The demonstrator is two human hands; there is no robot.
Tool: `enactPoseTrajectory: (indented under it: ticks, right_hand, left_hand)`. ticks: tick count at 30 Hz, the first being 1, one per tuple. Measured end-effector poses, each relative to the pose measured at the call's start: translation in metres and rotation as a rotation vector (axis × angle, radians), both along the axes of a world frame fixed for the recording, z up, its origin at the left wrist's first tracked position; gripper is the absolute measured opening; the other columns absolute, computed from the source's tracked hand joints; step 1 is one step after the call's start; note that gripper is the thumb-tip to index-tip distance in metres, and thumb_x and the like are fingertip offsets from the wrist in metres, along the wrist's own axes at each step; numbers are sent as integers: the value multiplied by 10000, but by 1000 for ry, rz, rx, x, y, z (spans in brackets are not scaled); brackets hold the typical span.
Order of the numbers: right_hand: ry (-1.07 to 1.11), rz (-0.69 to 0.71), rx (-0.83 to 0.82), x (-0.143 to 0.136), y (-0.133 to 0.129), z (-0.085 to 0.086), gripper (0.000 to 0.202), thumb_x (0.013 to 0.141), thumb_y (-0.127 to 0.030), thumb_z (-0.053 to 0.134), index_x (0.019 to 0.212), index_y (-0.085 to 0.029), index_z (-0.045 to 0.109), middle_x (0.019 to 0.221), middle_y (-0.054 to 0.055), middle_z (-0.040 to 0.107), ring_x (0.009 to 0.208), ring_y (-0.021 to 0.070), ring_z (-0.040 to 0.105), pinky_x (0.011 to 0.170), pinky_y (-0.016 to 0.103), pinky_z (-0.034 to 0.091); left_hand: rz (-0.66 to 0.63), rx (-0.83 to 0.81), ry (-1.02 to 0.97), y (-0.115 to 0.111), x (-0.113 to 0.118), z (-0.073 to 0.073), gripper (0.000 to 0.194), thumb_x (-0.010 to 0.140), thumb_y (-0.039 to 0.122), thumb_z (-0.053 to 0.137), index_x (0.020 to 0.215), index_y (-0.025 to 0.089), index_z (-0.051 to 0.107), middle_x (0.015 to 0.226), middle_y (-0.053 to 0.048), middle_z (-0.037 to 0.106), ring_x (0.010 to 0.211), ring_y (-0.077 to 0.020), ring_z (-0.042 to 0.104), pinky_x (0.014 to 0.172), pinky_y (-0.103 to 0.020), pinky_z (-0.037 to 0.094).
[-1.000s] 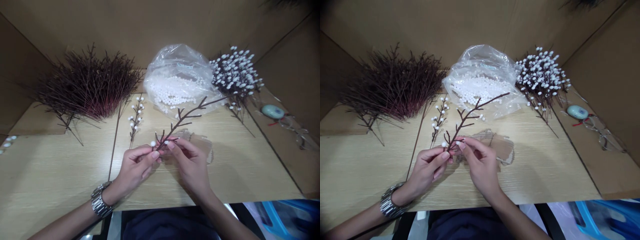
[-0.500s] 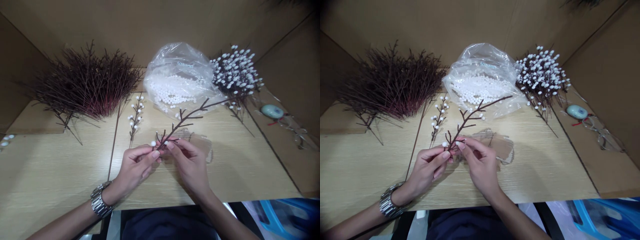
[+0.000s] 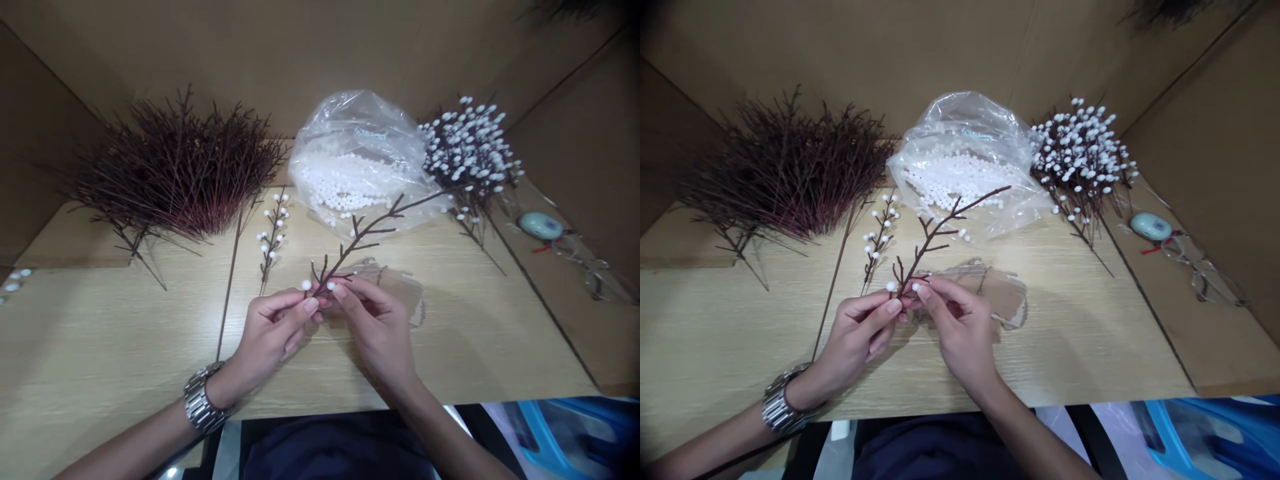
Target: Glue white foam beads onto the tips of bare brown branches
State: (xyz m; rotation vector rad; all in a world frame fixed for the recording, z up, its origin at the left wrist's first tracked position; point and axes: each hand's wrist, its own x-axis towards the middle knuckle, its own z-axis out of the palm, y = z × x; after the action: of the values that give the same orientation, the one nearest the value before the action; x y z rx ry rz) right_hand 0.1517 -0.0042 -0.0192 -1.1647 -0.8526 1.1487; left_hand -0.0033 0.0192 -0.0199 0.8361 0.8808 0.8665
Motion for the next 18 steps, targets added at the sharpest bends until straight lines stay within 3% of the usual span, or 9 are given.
enactPoseTrajectory:
  ticks: [7, 11, 15, 18]
  right_hand:
    - [40, 25, 2, -2, -1, 1, 92, 893, -281, 754, 949, -315, 818, 1000, -2, 822, 865, 159, 782, 805, 272, 649]
    - [-31, 80, -10, 21, 2, 7, 212, 911, -322, 725, 1119, -309, 763, 1071, 27, 808, 809, 175, 776, 739, 319, 653]
    - [-489, -32, 110, 70, 37, 10, 154, 917, -323, 693, 1008, -225, 769, 984, 61, 799, 796, 189, 740, 755, 338, 609]
    - [-1027, 108, 194, 96, 85, 7, 210, 956, -247, 577, 1061, -184, 747, 1017, 102, 772, 863, 217, 701, 798, 353, 555]
  left_hand:
    - [-16, 26, -5, 0, -1, -3, 190, 859, 384, 798, 883, 200, 841, 691, -11, 699, 359, 2, 360, 324, -138, 245]
    - [-30, 33, -25, -1, -1, -2, 216, 863, 400, 792, 847, 188, 833, 700, -15, 697, 362, 3, 352, 334, -142, 243]
    - [-39, 25, -22, -3, -2, -3, 260, 847, 440, 799, 841, 183, 835, 668, -24, 700, 362, 5, 324, 347, -144, 208]
    - [-41, 58, 19, -3, -3, -6, 258, 843, 441, 804, 853, 185, 838, 685, -32, 717, 374, 3, 336, 367, -147, 220]
